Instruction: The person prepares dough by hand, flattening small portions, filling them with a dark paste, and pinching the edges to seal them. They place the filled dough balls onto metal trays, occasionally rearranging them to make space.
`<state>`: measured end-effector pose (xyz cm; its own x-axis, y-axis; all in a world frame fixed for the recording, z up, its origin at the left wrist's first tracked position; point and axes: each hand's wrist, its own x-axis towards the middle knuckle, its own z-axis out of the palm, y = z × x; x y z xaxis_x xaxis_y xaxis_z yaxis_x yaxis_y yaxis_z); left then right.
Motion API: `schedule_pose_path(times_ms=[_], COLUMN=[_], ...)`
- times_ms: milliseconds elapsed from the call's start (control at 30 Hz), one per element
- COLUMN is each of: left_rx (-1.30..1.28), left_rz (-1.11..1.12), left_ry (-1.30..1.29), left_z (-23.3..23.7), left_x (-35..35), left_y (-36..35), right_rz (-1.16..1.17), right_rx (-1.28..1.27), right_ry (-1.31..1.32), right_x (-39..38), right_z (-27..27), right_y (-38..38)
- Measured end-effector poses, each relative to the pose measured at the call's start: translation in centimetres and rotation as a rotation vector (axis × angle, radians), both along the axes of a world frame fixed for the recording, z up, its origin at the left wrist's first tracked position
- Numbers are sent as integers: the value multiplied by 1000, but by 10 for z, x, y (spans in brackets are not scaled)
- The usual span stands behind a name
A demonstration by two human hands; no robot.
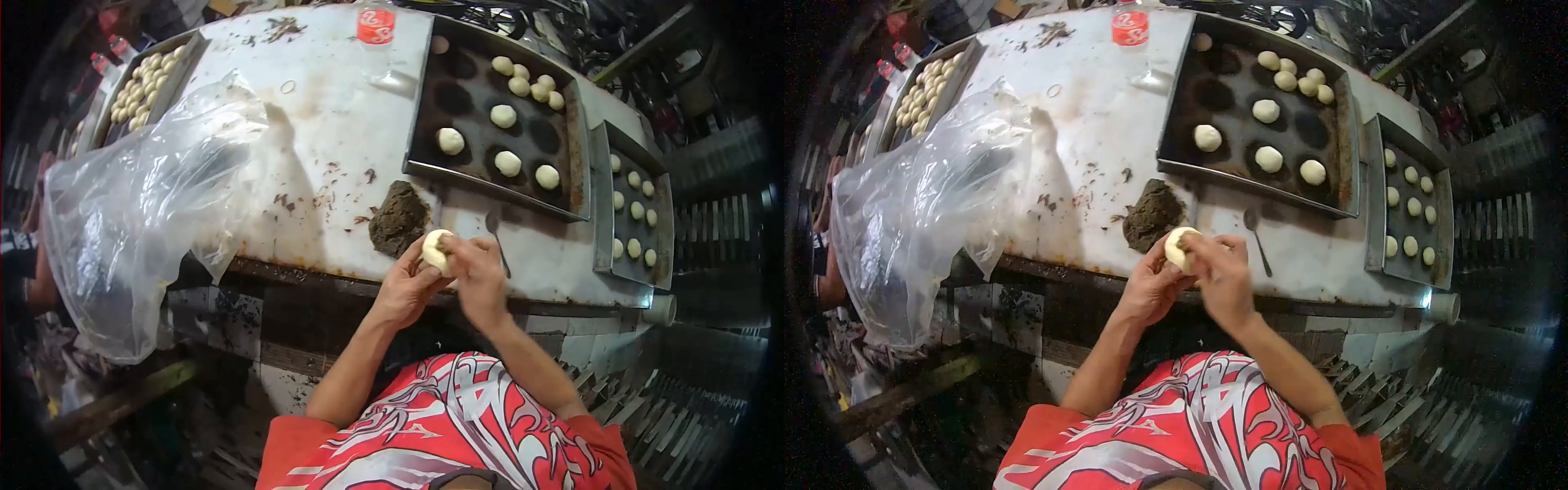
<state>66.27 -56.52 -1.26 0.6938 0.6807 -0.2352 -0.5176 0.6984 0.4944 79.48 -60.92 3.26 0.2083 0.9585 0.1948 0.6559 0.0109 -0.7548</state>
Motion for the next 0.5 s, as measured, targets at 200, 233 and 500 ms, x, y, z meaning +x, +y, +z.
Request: schedule_pose_path(times_ms=[200,233,500], left_rx=[-132,-90,595], left_rz=[195,194,-274], left_ry=[14,89,475], left_z=[6,13,58], left_x=[47,61,179], left_y=[-31,-41,-83], right_rz=[199,138,-70], right_rx=[178,260,-23], right_ry=[-187,-131,78], right_x=[35,50,182], right_z=[5,6,17], right_y=[-61,-70,-113])
